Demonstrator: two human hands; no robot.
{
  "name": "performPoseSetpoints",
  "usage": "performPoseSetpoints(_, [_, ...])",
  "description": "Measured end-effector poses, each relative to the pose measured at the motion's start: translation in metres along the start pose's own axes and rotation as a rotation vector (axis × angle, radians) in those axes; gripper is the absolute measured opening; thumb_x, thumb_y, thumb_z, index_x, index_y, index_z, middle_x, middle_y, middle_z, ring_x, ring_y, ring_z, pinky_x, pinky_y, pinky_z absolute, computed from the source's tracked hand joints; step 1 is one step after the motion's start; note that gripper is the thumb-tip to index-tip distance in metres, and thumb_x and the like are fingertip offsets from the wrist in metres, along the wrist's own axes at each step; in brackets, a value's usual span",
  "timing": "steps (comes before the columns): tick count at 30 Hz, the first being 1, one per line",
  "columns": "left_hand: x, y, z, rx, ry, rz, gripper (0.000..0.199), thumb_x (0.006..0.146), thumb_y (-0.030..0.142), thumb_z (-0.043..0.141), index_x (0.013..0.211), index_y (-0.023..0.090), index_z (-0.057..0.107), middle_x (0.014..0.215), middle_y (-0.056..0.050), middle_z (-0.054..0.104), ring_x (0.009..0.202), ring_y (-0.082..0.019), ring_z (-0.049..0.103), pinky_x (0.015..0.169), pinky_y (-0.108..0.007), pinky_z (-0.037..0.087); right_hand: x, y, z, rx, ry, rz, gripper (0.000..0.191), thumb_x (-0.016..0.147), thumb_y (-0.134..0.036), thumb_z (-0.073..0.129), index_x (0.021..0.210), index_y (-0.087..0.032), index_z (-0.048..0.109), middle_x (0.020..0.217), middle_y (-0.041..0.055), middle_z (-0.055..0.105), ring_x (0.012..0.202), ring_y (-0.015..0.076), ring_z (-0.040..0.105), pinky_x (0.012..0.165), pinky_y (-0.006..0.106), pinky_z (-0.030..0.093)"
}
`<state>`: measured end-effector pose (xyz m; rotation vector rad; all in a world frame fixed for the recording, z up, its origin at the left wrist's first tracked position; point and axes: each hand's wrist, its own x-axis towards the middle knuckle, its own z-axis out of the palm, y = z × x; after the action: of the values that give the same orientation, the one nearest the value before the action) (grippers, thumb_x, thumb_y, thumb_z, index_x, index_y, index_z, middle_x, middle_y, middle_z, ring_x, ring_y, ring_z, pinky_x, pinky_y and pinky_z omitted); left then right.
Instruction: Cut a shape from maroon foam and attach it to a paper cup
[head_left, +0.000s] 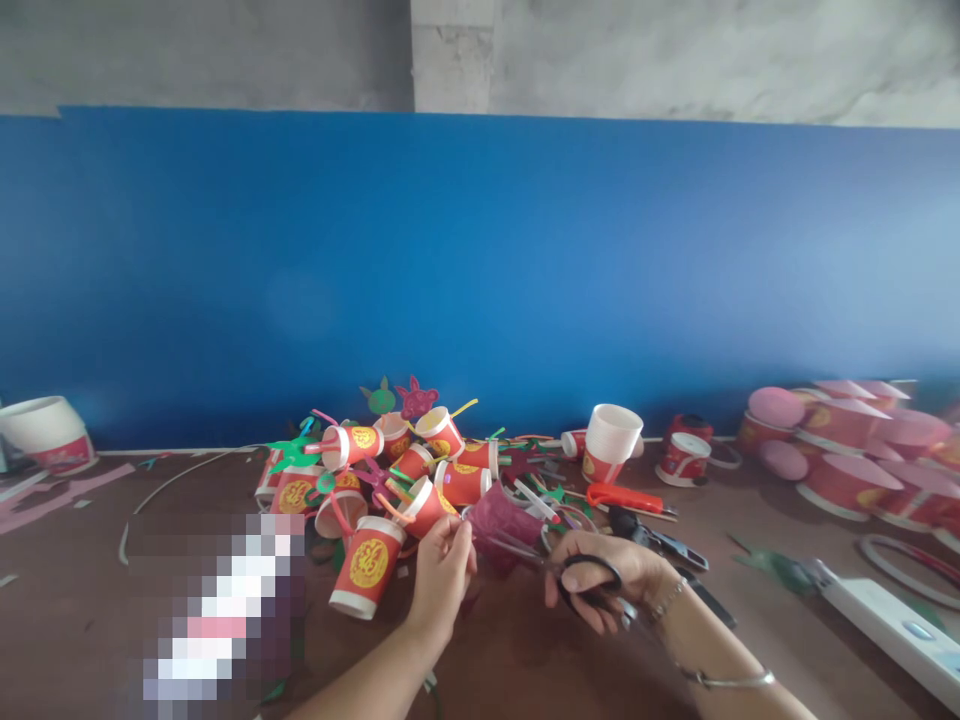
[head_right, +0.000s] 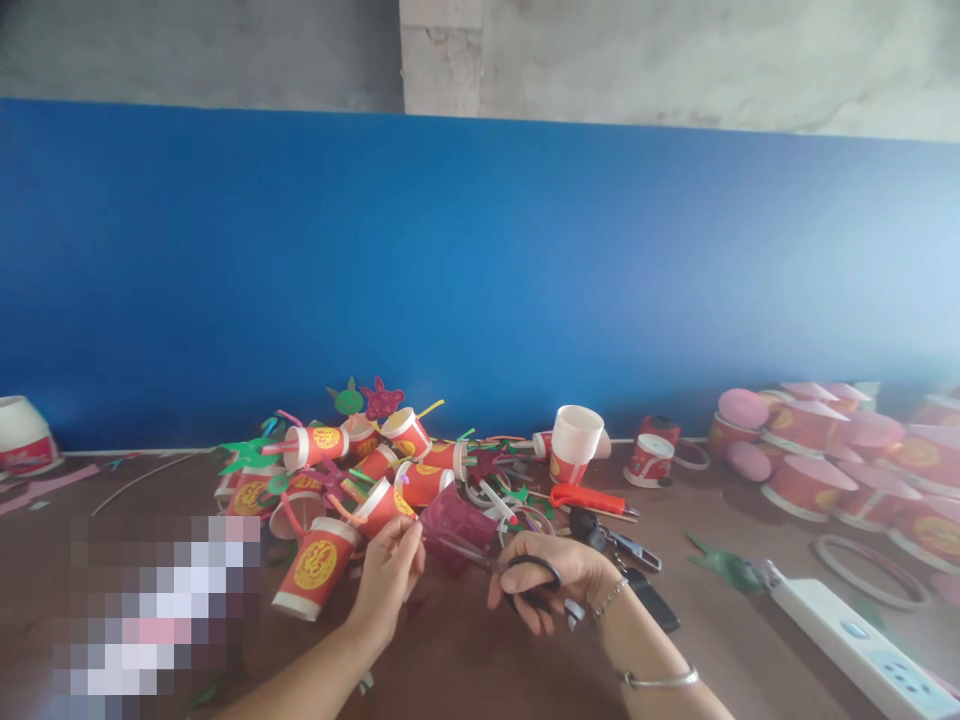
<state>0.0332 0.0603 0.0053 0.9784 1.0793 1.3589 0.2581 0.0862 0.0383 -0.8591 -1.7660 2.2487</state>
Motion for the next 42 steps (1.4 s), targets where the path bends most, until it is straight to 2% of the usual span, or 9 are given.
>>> performPoseSetpoints(8, [-0.003,0.000,0.001,0.095,-0.126,-0.010,0.036,0.074,0.047,0.057,0.057,0.019,0.042,0.038,0.009,0.039,0.028,-0.003,0.024,0.030,-0.017,0.016,0.014,-0.001,0.009,-0.028,0.055,-0.023,0.040,0.076,-0.043,0.064,0.093,-0.006,0.066,0.055,0.0024,0.066,0.037,0.0066,0.057,0.028,0.009,0.034])
performPoseSetpoints(16, [-0.005,0.001,0.001,0.060,-0.256,-0.050,0.033,0.076,0.044,0.054,0.058,0.019,0.042,0.038,0.009,0.040,0.027,-0.002,0.021,0.029,-0.016,0.012,0.028,0.000,0.025,-0.061,0.145,-0.051,0.035,0.078,-0.037,0.064,0.097,-0.008,0.064,0.059,0.0018,0.066,0.042,0.0068,0.059,0.033,0.010,0.037])
performPoseSetpoints(25, [-0.004,0.001,0.000,0.004,-0.266,-0.092,0.032,0.074,0.042,0.055,0.058,0.019,0.042,0.039,0.009,0.039,0.029,-0.001,0.020,0.030,-0.016,0.011,0.036,0.001,0.033,-0.112,0.244,-0.081,0.025,0.076,-0.033,0.064,0.086,-0.010,0.063,0.053,-0.0002,0.062,0.040,0.0061,0.054,0.034,0.011,0.032])
performPoseSetpoints(32, [-0.006,0.001,-0.001,-0.007,-0.260,-0.102,0.031,0.073,0.042,0.056,0.058,0.018,0.042,0.039,0.009,0.039,0.030,-0.002,0.020,0.030,-0.015,0.010,0.038,0.009,0.028,-0.124,0.236,-0.145,0.030,0.073,-0.038,0.068,0.084,-0.010,0.064,0.050,-0.0029,0.057,0.039,0.0059,0.050,0.037,0.014,0.037])
performPoseSetpoints(42, [-0.004,0.000,-0.001,-0.034,-0.262,-0.112,0.030,0.071,0.041,0.058,0.058,0.018,0.045,0.038,0.010,0.036,0.031,-0.002,0.018,0.031,-0.016,0.009,0.038,0.008,0.029,-0.097,0.242,-0.152,0.028,0.071,-0.035,0.069,0.084,-0.010,0.066,0.050,-0.0028,0.056,0.040,0.0063,0.050,0.038,0.015,0.042])
